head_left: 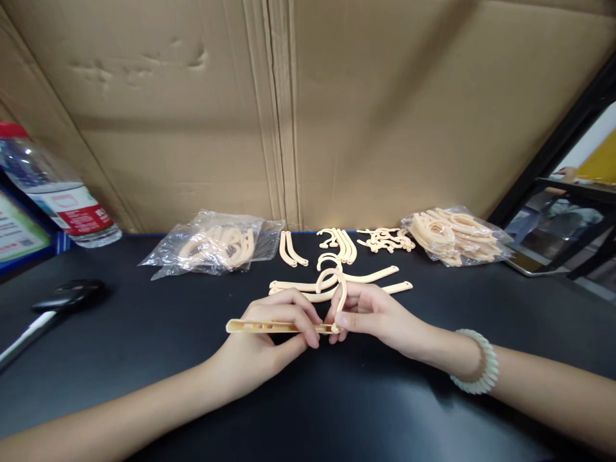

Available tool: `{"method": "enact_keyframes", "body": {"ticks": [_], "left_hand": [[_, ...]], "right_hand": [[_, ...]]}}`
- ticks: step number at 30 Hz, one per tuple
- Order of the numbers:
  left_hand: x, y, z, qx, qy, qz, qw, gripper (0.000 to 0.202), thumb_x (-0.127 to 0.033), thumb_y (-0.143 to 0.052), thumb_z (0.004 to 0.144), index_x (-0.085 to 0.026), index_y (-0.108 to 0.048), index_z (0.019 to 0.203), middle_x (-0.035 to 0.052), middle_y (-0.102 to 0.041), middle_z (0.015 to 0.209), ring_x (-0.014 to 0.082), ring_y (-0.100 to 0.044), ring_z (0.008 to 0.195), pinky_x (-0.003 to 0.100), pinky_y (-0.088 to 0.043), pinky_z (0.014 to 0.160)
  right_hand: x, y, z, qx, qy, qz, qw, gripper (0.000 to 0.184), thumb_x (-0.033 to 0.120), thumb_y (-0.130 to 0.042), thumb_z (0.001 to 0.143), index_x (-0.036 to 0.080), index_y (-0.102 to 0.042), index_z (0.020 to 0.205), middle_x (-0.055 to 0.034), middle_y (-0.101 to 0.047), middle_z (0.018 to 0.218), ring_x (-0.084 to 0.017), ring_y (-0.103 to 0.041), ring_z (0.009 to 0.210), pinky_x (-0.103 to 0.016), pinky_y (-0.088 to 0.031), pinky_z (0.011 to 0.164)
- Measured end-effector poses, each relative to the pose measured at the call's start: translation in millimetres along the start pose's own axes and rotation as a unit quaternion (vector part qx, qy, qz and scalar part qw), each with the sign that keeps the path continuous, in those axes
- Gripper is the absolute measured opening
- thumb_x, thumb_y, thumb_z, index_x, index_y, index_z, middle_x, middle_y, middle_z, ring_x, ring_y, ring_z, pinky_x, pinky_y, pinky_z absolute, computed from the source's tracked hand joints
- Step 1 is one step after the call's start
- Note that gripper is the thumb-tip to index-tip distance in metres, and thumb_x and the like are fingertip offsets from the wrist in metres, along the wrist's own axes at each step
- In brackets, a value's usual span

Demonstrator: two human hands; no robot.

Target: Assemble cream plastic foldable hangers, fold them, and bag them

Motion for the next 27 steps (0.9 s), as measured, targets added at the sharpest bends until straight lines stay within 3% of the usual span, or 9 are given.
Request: {"method": "enact_keyframes", "body": {"ticks": [15,22,27], "left_hand": [[8,-2.2,-1,0.003,0.043,-0.040,0.998,0.019,-0.010,-0.064,0.079,-0.018,-0.070,0.063,0.0020,-0.063,0.078,0.0142,-0.062,0.073,0.026,-0.050,0.071],[30,-7.6,-4,-0.027,0.160,-0.169,0.972,0.013,-0.022,-0.073,0.075,-0.017,-0.061,0.071,-0.0023,-0.058,0.070,0.0122,-0.057,0.064,0.023,-0.047,0.060],[45,-6.7,-8,-0.074,0.225,-0.251,0.938,0.027,-0.024,-0.077,0.073,-0.019,-0.051,0.079,-0.0029,-0.066,0.076,0.0139,-0.064,0.076,0.027,-0.049,0.076]], "right_hand": [[8,-1,-1,-0.045,0.049,-0.048,0.997,0.032,0.043,-0.071,0.081,0.018,-0.051,0.077,0.0033,-0.057,0.062,-0.011,-0.060,0.058,-0.026,-0.051,0.058],[7,-2,0,-0.064,0.063,-0.037,0.995,0.031,0.044,-0.071,0.081,0.018,-0.054,0.078,0.0004,-0.060,0.069,-0.012,-0.060,0.059,-0.027,-0.052,0.057],[17,3,-5,-0.109,0.122,-0.137,0.977,0.018,0.034,-0.065,0.087,0.018,-0.062,0.079,-0.0027,-0.058,0.082,-0.014,-0.056,0.074,-0.023,-0.048,0.054]]}}
Point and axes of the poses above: each hand's wrist, its own z-axis towards the middle knuckle, its own y-axis out of the back of the hand, x = y × z, the point moved 8 cm from there along z, towards the middle knuckle
